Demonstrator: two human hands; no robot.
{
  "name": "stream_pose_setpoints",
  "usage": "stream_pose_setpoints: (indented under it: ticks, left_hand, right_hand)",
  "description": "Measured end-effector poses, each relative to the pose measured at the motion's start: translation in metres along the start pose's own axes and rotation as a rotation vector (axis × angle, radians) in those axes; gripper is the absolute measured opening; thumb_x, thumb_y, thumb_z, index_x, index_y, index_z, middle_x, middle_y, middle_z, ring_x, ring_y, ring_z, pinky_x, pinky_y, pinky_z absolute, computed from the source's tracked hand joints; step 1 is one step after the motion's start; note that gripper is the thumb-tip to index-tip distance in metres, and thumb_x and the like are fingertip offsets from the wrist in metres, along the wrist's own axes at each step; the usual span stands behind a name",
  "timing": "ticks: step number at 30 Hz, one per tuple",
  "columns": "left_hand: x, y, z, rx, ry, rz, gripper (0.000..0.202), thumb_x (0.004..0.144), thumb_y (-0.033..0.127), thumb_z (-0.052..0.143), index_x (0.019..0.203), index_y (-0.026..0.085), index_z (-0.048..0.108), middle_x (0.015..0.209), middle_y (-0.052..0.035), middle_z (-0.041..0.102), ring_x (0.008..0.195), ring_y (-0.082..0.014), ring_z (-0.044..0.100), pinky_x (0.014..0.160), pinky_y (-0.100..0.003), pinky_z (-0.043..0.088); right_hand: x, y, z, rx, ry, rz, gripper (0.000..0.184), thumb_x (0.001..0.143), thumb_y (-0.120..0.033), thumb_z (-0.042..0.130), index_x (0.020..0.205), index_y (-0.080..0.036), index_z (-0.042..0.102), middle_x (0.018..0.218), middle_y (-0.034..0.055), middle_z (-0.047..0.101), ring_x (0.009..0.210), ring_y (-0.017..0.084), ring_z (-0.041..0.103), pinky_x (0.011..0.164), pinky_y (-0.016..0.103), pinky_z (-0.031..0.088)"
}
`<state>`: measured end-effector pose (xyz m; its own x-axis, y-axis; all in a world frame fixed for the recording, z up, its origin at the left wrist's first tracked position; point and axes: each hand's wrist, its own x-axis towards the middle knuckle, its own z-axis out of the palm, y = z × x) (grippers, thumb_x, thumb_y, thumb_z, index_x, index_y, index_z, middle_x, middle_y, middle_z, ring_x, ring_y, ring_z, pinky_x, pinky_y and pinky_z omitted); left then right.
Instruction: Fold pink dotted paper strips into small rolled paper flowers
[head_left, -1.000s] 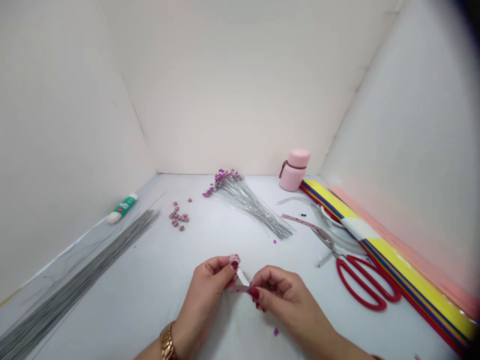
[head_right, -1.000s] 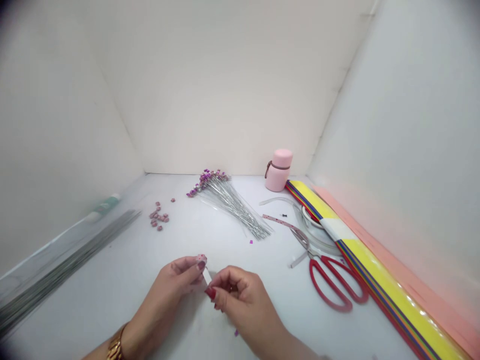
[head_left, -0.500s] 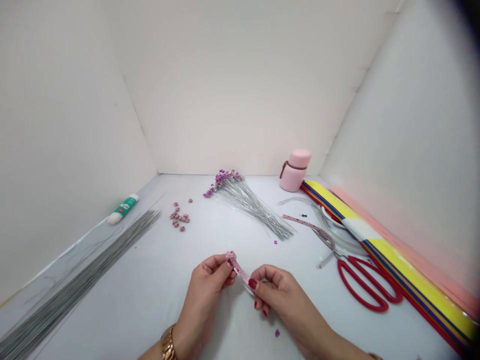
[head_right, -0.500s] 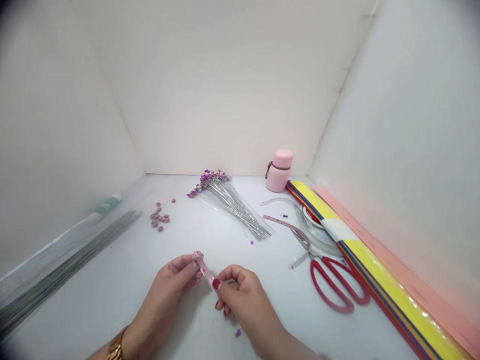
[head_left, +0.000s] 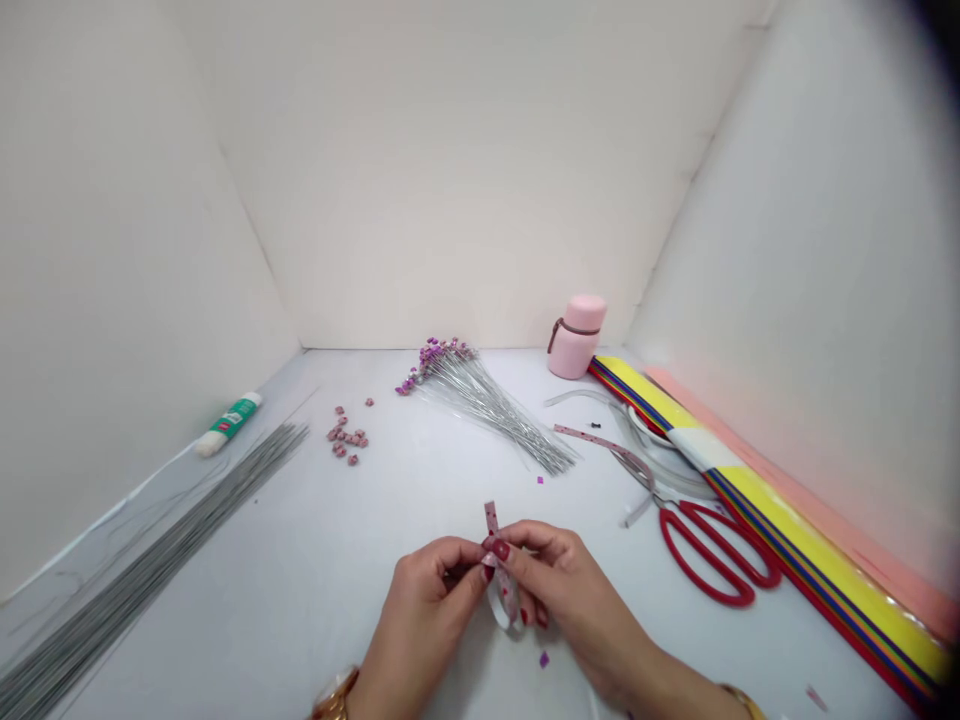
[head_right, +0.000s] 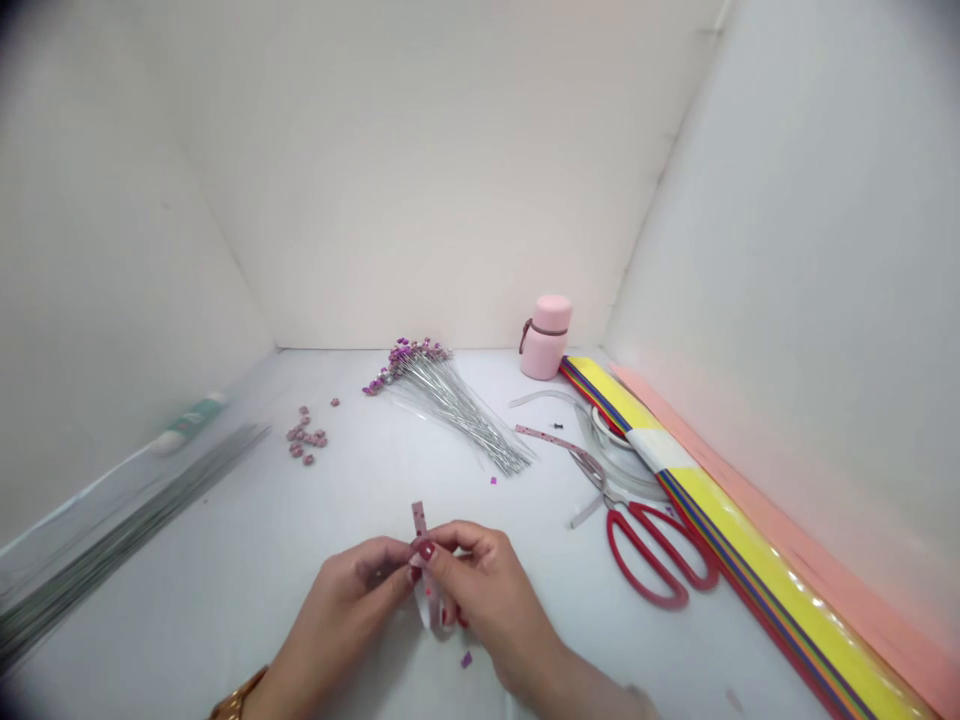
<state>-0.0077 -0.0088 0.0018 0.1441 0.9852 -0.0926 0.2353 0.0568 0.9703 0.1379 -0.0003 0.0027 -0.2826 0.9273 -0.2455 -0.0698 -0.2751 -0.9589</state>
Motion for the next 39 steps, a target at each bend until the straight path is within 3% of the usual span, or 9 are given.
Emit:
stream_pose_setpoints:
  ticks: [3,7,11,14,18,24,32,35,39]
  left_hand:
    - [0.000,-0.005,0.001,0.004,-0.033,-0.043,0.016,0.075,0.024,0.052,0.076,0.014,0.064,0.073,-0.0043,0.067,0.068,-0.0169,0.059,0.062,-0.023,0.043]
    - [0.001,-0.012,0.003,0.075,-0.100,-0.102,0.018,0.075,0.027,0.051,0.067,0.014,0.061,0.061,-0.0001,0.060,0.057,-0.0131,0.051,0.053,-0.021,0.038]
    - [-0.001,-0.011,0.004,0.134,-0.132,-0.083,0.026,0.079,0.033,0.045,0.064,0.015,0.057,0.055,0.0022,0.052,0.054,-0.0124,0.046,0.051,-0.020,0.035]
    - [-0.004,-0.005,0.003,0.174,-0.107,-0.032,0.027,0.081,0.031,0.041,0.063,0.016,0.054,0.056,0.0021,0.051,0.055,-0.0126,0.046,0.052,-0.020,0.035]
    - [-0.006,0.001,0.003,0.206,-0.126,0.063,0.026,0.083,0.025,0.038,0.063,0.017,0.054,0.058,0.0027,0.051,0.057,-0.0119,0.046,0.054,-0.019,0.034]
    - [-0.007,-0.003,0.006,0.204,-0.187,0.045,0.027,0.083,0.022,0.037,0.064,0.016,0.057,0.057,0.0021,0.053,0.054,-0.0120,0.047,0.051,-0.019,0.035]
    - [-0.009,0.006,0.001,0.251,-0.053,0.156,0.021,0.082,0.021,0.043,0.073,0.018,0.062,0.073,-0.0015,0.064,0.067,-0.0139,0.056,0.064,-0.020,0.040]
    - [-0.009,0.001,0.003,0.217,-0.112,0.143,0.022,0.083,0.023,0.041,0.072,0.017,0.060,0.069,-0.0012,0.062,0.065,-0.0138,0.054,0.062,-0.021,0.039]
    - [-0.006,-0.010,0.007,-0.010,-0.242,-0.015,0.024,0.083,0.028,0.042,0.072,0.015,0.058,0.063,0.0000,0.058,0.058,-0.0124,0.050,0.056,-0.020,0.040]
  right_hand:
    - [0.001,0.000,-0.005,0.013,0.080,-0.095,0.019,0.072,-0.032,0.062,0.069,-0.013,0.061,0.059,-0.0030,0.050,0.044,0.004,0.037,0.042,0.017,0.027]
    - [0.007,-0.002,-0.017,0.133,0.212,-0.163,0.016,0.074,-0.031,0.061,0.075,-0.016,0.060,0.048,-0.0053,0.048,0.044,0.006,0.040,0.044,0.017,0.030]
    - [0.013,-0.005,-0.025,0.262,0.372,-0.229,0.016,0.074,-0.032,0.062,0.076,-0.017,0.057,0.060,-0.0038,0.052,0.051,0.007,0.047,0.047,0.016,0.035]
    - [0.010,-0.003,-0.020,0.207,0.215,-0.123,0.021,0.077,-0.038,0.056,0.077,-0.016,0.056,0.067,-0.0015,0.054,0.050,0.007,0.049,0.043,0.017,0.034]
    - [0.004,0.002,-0.007,0.006,-0.014,-0.032,0.028,0.079,-0.039,0.053,0.068,-0.013,0.056,0.051,-0.0028,0.051,0.043,0.006,0.042,0.042,0.017,0.030]
    - [0.004,0.003,-0.007,-0.040,0.053,-0.115,0.025,0.081,-0.035,0.051,0.076,-0.012,0.060,0.053,-0.0021,0.053,0.047,0.007,0.043,0.047,0.018,0.033]
    - [0.002,0.000,-0.004,-0.108,0.012,-0.100,0.025,0.079,-0.036,0.053,0.067,-0.014,0.053,0.054,-0.0027,0.052,0.048,0.008,0.043,0.048,0.019,0.034]
    - [0.001,0.001,-0.005,-0.201,0.048,-0.148,0.028,0.079,-0.034,0.054,0.060,-0.015,0.049,0.052,-0.0033,0.050,0.050,0.008,0.043,0.049,0.019,0.034]
    - [0.002,0.004,-0.007,-0.264,0.117,-0.185,0.028,0.081,-0.034,0.050,0.060,-0.016,0.047,0.051,-0.0043,0.049,0.048,0.008,0.044,0.049,0.019,0.035]
